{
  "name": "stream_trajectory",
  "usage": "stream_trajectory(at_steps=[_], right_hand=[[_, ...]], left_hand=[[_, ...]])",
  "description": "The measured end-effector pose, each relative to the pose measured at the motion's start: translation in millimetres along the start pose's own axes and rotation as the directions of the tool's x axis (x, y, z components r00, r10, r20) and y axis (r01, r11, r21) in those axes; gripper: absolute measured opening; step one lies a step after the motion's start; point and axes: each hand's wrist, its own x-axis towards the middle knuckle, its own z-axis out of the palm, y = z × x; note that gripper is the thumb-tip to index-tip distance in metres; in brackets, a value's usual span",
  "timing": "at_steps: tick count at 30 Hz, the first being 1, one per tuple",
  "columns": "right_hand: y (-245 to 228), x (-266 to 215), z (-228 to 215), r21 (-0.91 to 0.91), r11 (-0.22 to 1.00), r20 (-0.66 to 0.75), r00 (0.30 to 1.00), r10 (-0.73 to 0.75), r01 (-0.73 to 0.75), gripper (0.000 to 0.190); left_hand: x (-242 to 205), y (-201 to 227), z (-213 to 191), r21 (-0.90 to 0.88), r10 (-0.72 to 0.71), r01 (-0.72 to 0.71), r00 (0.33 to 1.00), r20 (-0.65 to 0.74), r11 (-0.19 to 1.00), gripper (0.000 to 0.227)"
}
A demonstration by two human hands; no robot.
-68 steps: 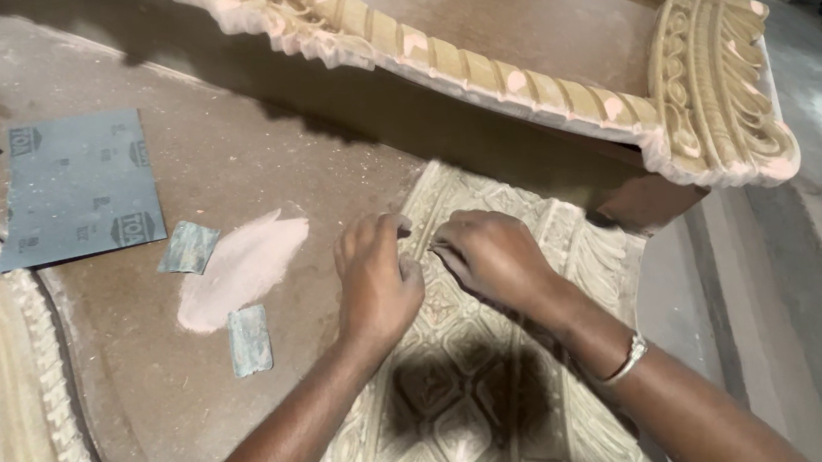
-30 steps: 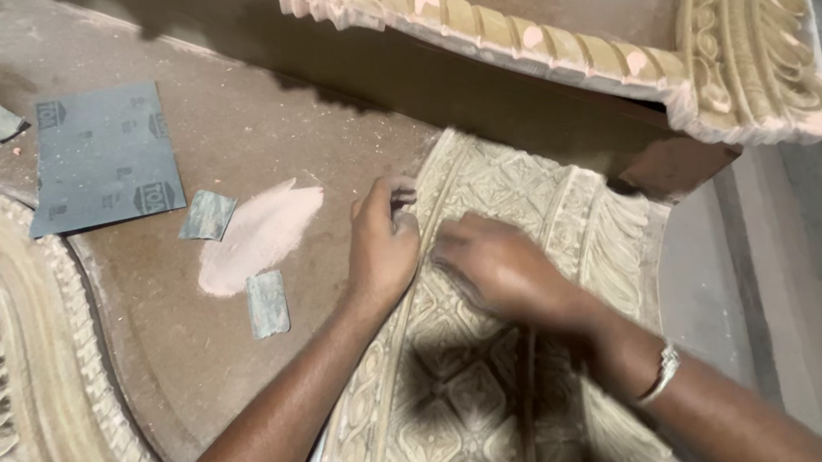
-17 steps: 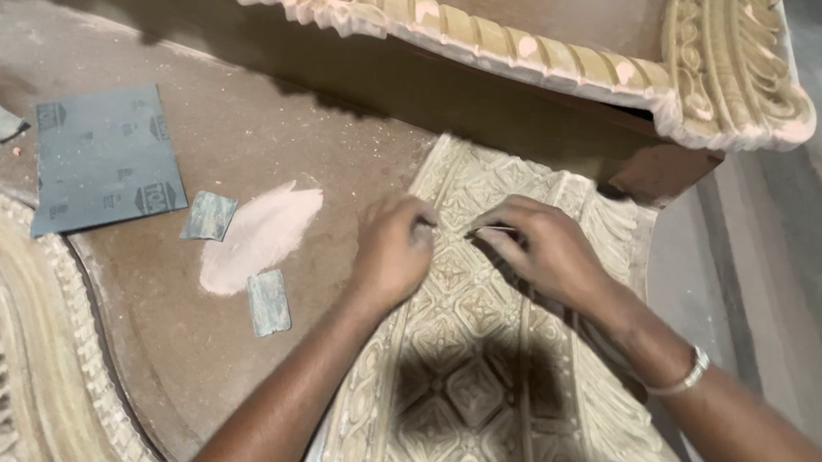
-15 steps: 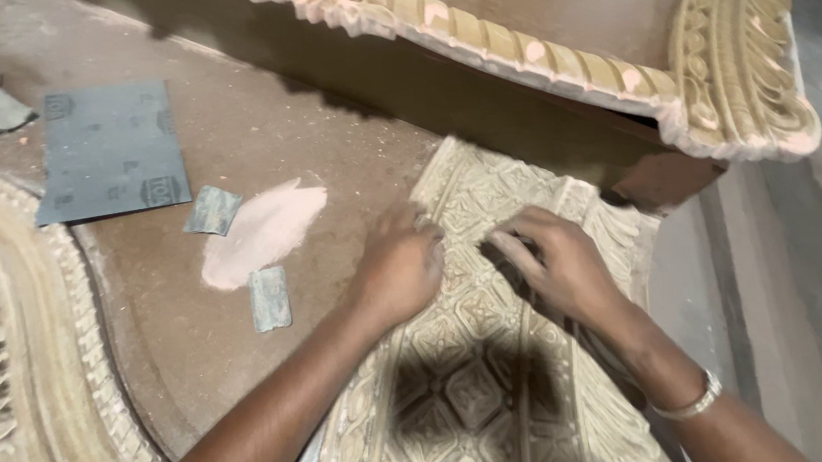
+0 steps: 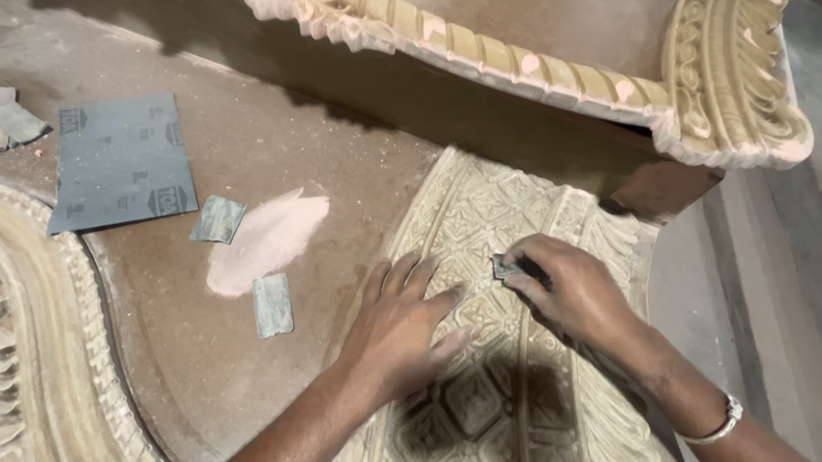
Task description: The person sands the surface of ornate decorative moldings using a small sanding block. They work methodically along the intricate patterns and edges of the pieces, which are laid out on a workbench.
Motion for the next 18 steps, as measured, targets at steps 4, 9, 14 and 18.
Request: stream_trajectory(at_steps=[4, 9, 14, 18], right_hand=[[4.3, -0.4, 16.4, 0.224, 0.971, -0.018, 0.996, -0.083, 0.085, 0.048], [0.9, 3.4, 24.9, 0.158, 0.984, 0.041, 0.995, -0.086, 0.079, 0.016], [-10.8, 9.4, 26.2, 0.142, 0.972, -0.011, 0.982, -0.188, 0.187, 0.015], [-13.2, 10.8, 33.5, 0.034, 0.91, -0.057, 0.909, -0.412, 0.414, 0.025]], left_hand=[[-2.0, -3.0, 1.8, -0.03, 0.018, -0.02, 0.998, -0.06, 0.999, 0.054], [-9.1, -18.0, 2.7, 0.046, 0.002, 0.002, 0.996, -0.09, 0.999, 0.051], [-7.5, -33.2, 0.2, 0.011, 0.062, -0.061, 0.986, -0.152, 0.998, 0.074], [-9.4, -32.8, 1.5, -0.018, 0.052, -0.055, 0.988, -0.143, 0.998, 0.077]])
